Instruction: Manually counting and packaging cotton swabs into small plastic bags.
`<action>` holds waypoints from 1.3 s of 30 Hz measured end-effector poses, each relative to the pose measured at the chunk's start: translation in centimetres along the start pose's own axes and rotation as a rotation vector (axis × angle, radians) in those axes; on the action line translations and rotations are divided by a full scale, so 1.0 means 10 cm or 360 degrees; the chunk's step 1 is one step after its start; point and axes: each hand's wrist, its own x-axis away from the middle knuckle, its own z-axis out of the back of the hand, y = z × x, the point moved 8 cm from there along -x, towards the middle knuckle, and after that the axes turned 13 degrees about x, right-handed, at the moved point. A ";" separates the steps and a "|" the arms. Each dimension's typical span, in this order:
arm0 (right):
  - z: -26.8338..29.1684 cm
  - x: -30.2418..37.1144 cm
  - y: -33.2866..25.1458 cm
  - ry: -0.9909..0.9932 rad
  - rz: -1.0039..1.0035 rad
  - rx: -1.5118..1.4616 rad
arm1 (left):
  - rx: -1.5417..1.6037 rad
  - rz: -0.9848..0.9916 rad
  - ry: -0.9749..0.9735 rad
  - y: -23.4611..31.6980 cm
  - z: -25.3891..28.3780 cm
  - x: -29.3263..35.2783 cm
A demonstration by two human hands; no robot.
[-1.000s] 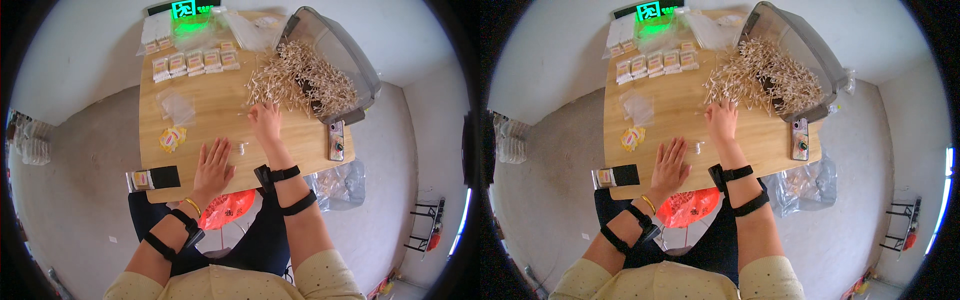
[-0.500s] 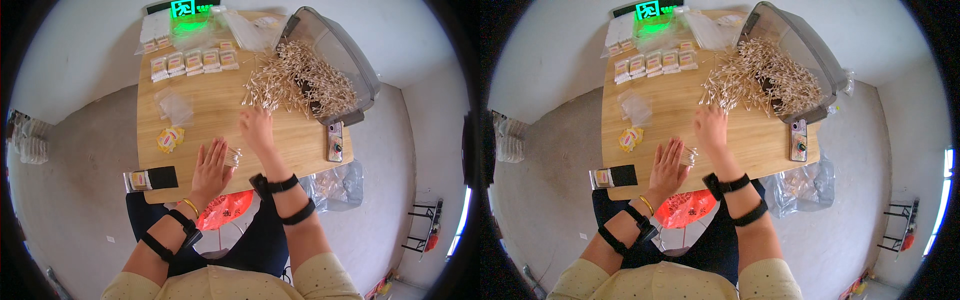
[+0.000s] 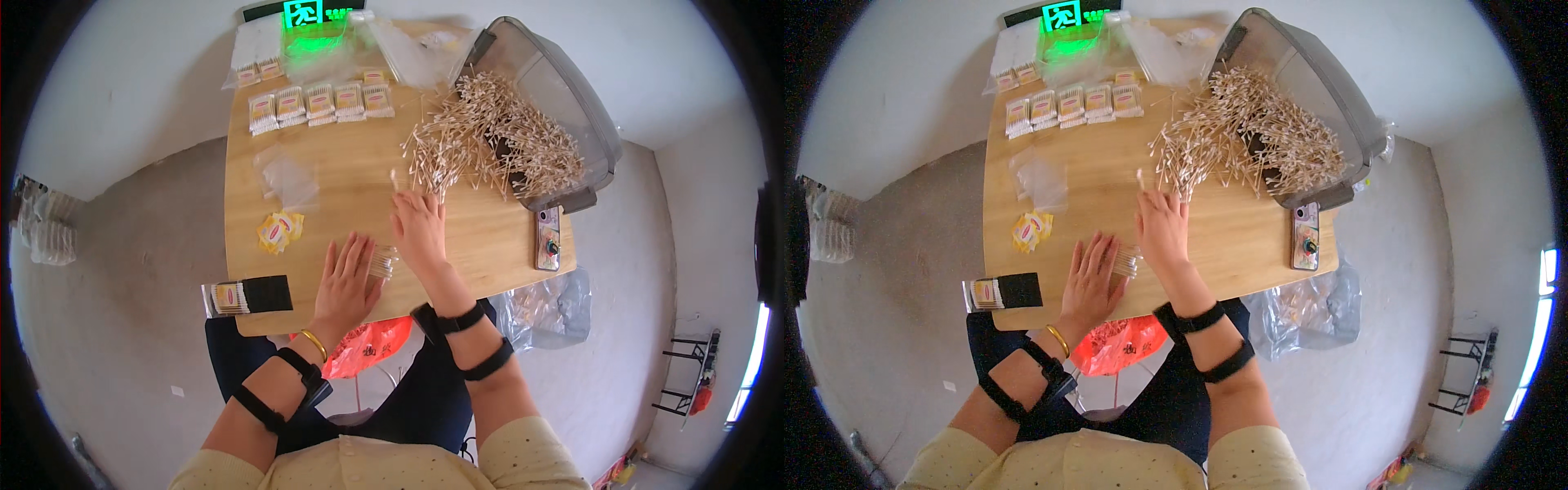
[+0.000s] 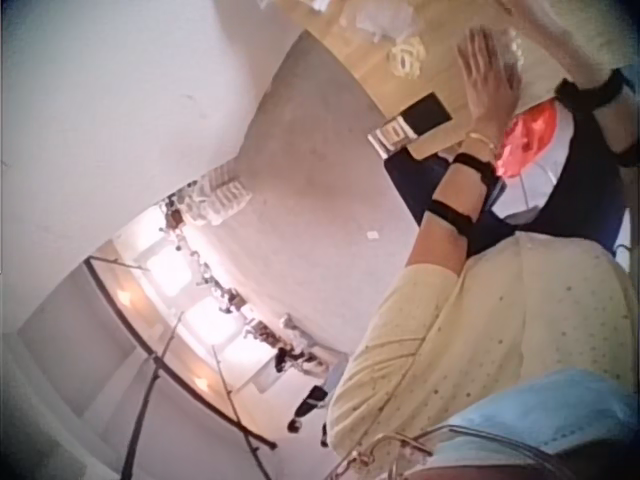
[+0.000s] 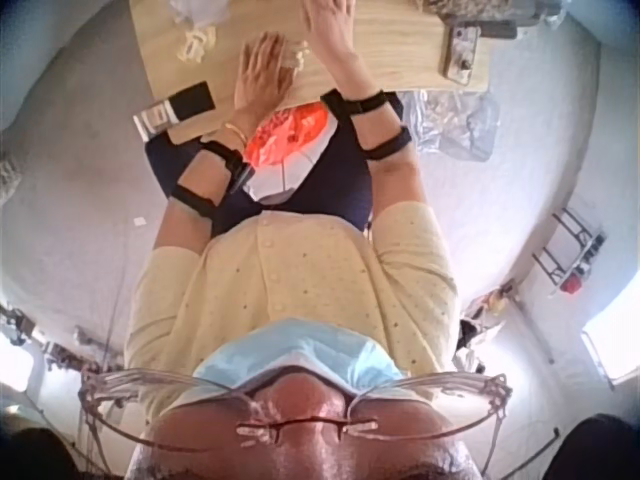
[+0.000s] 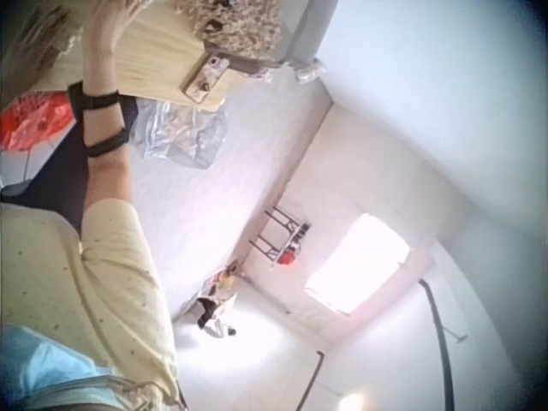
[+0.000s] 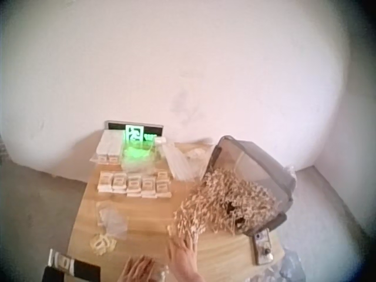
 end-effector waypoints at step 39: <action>0.01 0.36 -0.11 0.0066 0.0312 -0.0544 | -0.0044 -0.0024 0.0002 0.01 0.00 -0.01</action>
